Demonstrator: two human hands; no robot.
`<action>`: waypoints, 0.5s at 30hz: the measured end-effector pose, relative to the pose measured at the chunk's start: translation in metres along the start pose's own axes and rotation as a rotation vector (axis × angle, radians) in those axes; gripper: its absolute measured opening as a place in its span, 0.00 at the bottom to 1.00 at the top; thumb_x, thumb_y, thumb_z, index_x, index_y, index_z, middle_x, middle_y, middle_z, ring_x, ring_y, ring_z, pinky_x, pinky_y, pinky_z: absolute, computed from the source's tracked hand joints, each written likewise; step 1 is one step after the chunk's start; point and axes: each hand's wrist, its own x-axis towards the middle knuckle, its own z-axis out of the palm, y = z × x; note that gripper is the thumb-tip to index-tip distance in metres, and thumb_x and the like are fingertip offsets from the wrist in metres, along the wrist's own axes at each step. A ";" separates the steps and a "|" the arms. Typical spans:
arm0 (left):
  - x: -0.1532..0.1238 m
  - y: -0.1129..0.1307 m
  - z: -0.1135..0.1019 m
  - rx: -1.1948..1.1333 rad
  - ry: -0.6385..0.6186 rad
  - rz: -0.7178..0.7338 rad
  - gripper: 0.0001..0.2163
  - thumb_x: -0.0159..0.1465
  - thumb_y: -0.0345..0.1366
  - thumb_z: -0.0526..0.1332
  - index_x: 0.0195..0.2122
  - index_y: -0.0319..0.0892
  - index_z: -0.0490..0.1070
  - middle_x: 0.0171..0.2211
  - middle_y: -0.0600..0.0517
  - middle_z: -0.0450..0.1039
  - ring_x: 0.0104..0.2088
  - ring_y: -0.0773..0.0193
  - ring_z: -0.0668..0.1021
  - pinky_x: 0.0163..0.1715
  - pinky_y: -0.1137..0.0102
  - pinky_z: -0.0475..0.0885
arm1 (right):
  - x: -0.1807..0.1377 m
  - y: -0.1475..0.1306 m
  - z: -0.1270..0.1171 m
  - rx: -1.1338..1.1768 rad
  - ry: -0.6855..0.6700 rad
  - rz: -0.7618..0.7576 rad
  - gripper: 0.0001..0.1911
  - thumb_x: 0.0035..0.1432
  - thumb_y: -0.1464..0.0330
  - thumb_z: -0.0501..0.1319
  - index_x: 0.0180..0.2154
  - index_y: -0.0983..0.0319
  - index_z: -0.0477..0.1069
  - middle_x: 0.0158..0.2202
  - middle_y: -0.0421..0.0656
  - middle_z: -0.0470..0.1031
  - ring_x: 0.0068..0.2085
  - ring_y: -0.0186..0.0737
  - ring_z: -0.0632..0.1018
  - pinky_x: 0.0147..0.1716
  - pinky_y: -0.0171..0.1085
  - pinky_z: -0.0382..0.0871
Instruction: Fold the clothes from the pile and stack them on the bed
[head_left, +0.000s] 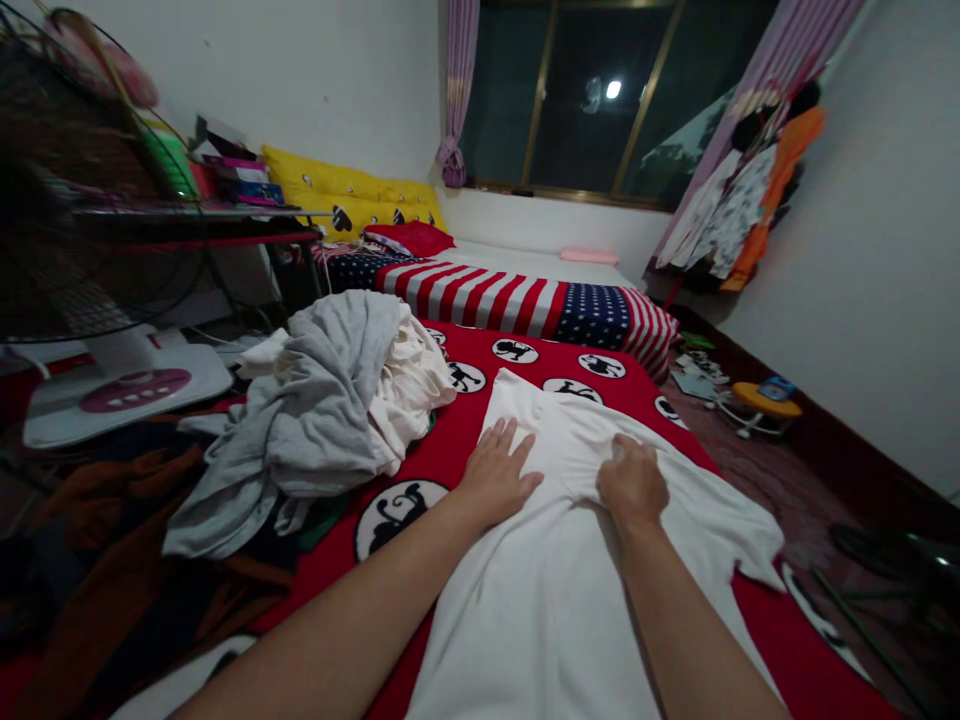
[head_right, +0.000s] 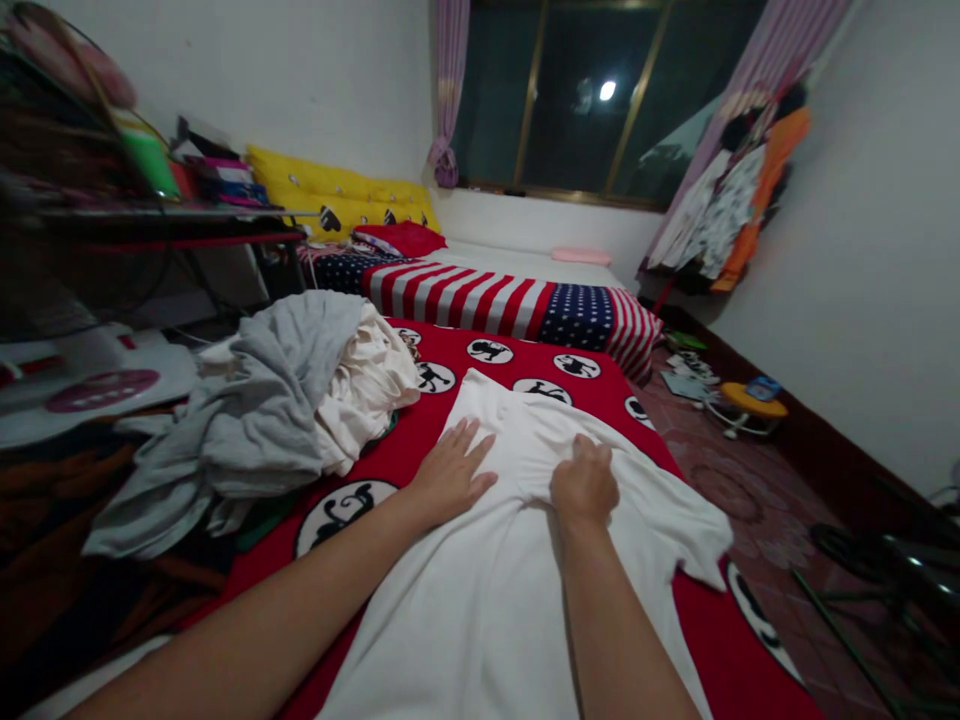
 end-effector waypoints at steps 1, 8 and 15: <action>-0.001 0.000 0.000 0.004 0.001 0.004 0.28 0.66 0.49 0.50 0.64 0.40 0.55 0.67 0.38 0.45 0.67 0.47 0.47 0.64 0.55 0.46 | 0.001 0.002 -0.002 -0.028 -0.021 -0.001 0.25 0.51 0.72 0.52 0.51 0.62 0.72 0.50 0.58 0.66 0.41 0.57 0.76 0.37 0.51 0.69; -0.002 0.002 0.002 -0.005 0.038 0.017 0.28 0.66 0.50 0.48 0.64 0.43 0.57 0.67 0.44 0.48 0.67 0.45 0.48 0.64 0.52 0.45 | 0.022 -0.018 -0.025 0.229 0.293 -0.415 0.15 0.51 0.68 0.56 0.40 0.62 0.75 0.49 0.52 0.71 0.52 0.54 0.71 0.52 0.52 0.63; 0.002 0.004 -0.001 -0.007 -0.008 -0.004 0.31 0.66 0.49 0.49 0.66 0.36 0.51 0.67 0.39 0.45 0.66 0.41 0.49 0.63 0.51 0.46 | 0.043 -0.096 0.024 0.408 -0.509 -0.836 0.19 0.62 0.60 0.51 0.49 0.59 0.73 0.54 0.47 0.73 0.55 0.46 0.72 0.56 0.50 0.62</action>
